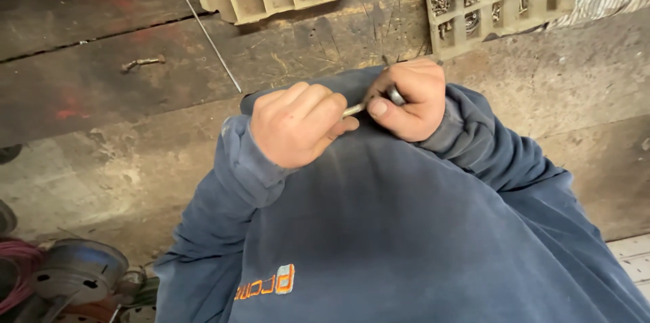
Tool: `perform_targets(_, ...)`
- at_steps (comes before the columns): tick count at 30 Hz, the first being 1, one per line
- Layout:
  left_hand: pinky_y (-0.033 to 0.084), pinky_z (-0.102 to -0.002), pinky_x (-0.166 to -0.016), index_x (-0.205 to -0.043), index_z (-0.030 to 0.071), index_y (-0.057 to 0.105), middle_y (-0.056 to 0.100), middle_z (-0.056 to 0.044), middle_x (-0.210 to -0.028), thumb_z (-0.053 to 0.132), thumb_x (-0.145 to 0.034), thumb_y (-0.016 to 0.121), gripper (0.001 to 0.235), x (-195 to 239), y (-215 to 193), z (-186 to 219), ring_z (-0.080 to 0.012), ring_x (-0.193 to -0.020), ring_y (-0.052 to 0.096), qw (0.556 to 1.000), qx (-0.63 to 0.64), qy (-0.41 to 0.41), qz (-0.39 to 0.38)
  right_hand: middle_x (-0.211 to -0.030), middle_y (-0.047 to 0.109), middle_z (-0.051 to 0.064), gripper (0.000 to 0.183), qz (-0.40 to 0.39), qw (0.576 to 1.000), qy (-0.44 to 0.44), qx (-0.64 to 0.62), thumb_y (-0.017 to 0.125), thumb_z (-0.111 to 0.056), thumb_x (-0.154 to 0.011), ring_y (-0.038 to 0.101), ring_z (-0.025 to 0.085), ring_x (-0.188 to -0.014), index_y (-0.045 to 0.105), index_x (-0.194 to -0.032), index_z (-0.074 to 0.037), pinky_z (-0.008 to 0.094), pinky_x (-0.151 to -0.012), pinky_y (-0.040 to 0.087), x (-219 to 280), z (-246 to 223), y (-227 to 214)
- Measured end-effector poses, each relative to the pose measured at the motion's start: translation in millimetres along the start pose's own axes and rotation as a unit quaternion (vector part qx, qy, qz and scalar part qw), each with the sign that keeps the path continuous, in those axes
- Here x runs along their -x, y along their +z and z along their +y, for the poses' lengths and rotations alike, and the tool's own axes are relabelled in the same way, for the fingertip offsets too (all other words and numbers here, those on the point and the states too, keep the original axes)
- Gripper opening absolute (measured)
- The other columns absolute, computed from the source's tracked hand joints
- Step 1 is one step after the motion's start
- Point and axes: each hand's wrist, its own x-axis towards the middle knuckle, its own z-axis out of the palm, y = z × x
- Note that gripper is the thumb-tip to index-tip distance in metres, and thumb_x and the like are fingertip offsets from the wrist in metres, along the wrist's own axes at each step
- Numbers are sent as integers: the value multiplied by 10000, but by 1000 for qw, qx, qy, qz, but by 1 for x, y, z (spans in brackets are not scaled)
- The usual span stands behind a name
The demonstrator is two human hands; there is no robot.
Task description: Searching through organizer bins and matching nuts to bolts on a workbench.
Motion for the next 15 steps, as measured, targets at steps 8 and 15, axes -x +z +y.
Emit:
perform_targets(8, 465, -394, -619, -942, 77, 624, 578, -67, -823, 270, -917, 798, 261, 0, 5, -1, -265, -725, 603, 1000, -17, -20, 13, -843, 728, 79, 158, -5, 987, 154, -47, 718, -178, -996, 665, 152, -674, 692, -937, -35, 284, -643, 519, -4, -18, 5)
perform_targets(15, 471, -434, -639, -890, 54, 575, 589, -108, -789, 236, -1000, 718, 256, 6, 16, -3, -329, -714, 616, 995, 56, -69, 44, -934, 733, 107, 96, -8, 996, 83, 32, 730, -104, -1008, 698, 232, -766, 666, -1029, -36, 312, -714, 541, -4, -13, 7)
